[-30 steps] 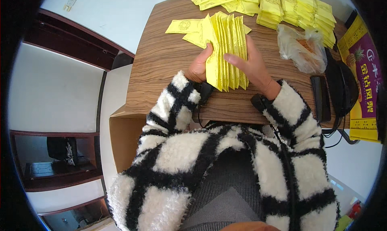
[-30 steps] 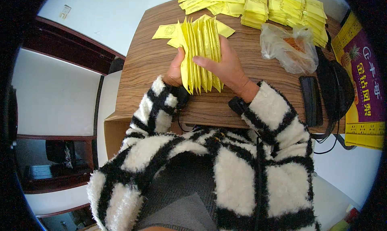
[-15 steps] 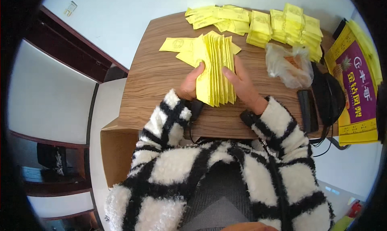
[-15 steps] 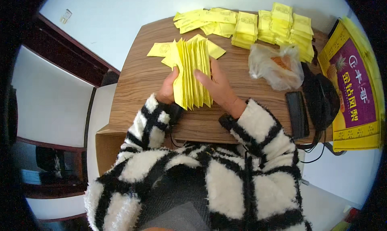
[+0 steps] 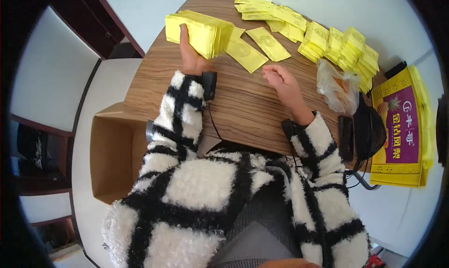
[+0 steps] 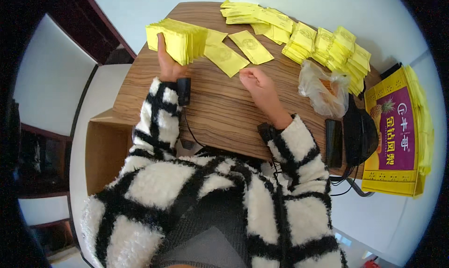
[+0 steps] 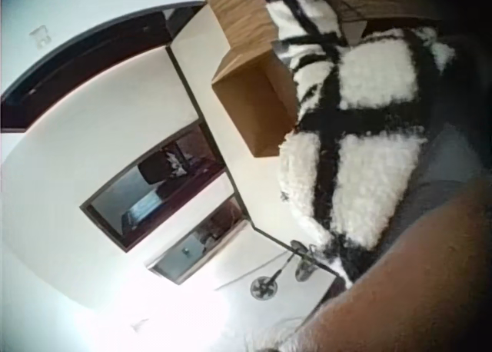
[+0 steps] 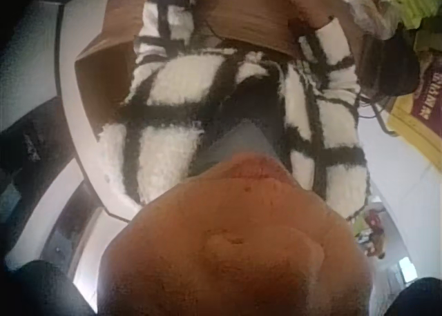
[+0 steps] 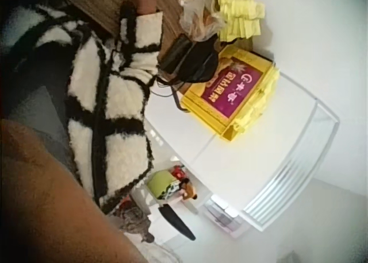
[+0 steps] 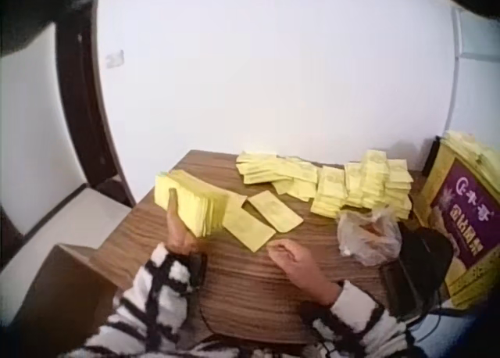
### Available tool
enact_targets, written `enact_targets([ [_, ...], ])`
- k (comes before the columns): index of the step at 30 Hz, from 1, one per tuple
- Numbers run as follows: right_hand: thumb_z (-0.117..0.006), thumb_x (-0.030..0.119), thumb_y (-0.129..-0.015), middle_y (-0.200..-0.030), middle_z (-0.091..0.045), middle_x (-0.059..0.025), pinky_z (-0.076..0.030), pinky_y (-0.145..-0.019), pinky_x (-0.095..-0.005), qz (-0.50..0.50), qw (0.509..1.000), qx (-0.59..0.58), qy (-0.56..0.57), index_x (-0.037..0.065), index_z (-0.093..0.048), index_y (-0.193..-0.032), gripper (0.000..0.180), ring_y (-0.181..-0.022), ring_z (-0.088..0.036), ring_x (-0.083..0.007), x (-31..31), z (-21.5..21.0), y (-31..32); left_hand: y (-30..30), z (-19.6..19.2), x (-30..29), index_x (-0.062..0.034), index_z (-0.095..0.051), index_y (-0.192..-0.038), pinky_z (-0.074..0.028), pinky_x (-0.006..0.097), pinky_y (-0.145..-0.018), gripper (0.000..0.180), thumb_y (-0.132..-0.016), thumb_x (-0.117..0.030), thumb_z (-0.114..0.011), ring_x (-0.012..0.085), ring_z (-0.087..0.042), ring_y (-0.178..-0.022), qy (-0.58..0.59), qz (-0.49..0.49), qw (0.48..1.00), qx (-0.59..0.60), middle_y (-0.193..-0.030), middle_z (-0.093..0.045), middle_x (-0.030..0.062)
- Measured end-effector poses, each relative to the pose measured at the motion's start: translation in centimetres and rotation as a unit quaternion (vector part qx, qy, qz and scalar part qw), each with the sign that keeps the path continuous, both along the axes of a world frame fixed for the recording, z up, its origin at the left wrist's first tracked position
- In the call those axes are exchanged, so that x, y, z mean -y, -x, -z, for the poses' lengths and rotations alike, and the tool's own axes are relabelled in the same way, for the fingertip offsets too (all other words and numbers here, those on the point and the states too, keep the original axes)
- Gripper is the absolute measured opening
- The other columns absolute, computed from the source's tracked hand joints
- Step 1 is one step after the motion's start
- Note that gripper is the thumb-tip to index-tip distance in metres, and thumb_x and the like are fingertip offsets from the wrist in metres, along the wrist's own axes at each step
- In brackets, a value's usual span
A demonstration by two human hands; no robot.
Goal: Folding yellow sheets of paper on a desk.
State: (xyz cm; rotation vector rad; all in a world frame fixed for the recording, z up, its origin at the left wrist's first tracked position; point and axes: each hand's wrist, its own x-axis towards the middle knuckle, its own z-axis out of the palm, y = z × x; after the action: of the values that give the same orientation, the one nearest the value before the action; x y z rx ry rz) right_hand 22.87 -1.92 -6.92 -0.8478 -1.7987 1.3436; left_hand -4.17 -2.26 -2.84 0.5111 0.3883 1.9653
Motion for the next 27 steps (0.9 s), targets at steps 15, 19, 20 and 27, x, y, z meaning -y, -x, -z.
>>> enact_targets([
  [15, -0.068, 0.029, -0.087, -0.104, -0.068, -0.0171, -0.051, -0.084, -0.0345, 0.045, 0.933, 0.278, -0.225, 0.002, -0.065, -0.111, 0.036, -0.098, -0.064, -0.0271, 1.0, 1.7, 10.6, 9.7, 5.3, 4.1, -0.0065, -0.050, -0.130, -0.048, 0.047, -0.098, 0.054, -0.099, -0.050, -0.043, 0.0302, -0.059, -0.113, -0.054, -0.032, 0.994, 0.088, -0.125, -0.059, 0.0118],
  [19, -0.072, 0.038, -0.082, -0.107, -0.066, -0.0221, -0.051, -0.086, -0.0410, 0.067, 0.861, 0.411, -0.294, 0.000, -0.065, -0.110, 0.047, -0.103, -0.063, -0.0332, -1.2, 2.0, 15.2, 10.3, 5.6, 5.1, -0.0060, -0.050, -0.130, -0.048, 0.047, -0.097, 0.053, -0.100, -0.049, -0.043, 0.0309, -0.059, -0.113, -0.080, 0.006, 0.991, 0.107, -0.126, -0.059, 0.0124],
  [20, -0.073, 0.040, -0.081, -0.107, -0.066, -0.0228, -0.051, -0.086, -0.0423, 0.076, 0.836, 0.458, -0.292, 0.000, -0.064, -0.110, 0.051, -0.104, -0.063, -0.0339, -1.2, 2.1, 16.4, 10.6, 5.8, 5.5, -0.0060, -0.050, -0.130, -0.048, 0.047, -0.097, 0.053, -0.100, -0.049, -0.043, 0.0309, -0.059, -0.113, -0.081, 0.001, 0.991, 0.108, -0.126, -0.059, 0.0124],
  [27, -0.073, 0.045, -0.079, -0.099, -0.068, -0.0199, -0.050, -0.077, -0.0390, 0.025, 0.841, 0.499, -0.209, -0.001, -0.065, -0.105, 0.054, -0.092, -0.066, -0.0290, -1.9, 2.3, 17.6, 10.6, 5.4, 6.3, -0.0051, -0.050, -0.128, -0.048, 0.049, -0.097, 0.051, -0.100, -0.048, -0.044, 0.0319, -0.059, -0.113, -0.095, 0.047, 0.987, 0.118, -0.125, -0.059, 0.0139],
])
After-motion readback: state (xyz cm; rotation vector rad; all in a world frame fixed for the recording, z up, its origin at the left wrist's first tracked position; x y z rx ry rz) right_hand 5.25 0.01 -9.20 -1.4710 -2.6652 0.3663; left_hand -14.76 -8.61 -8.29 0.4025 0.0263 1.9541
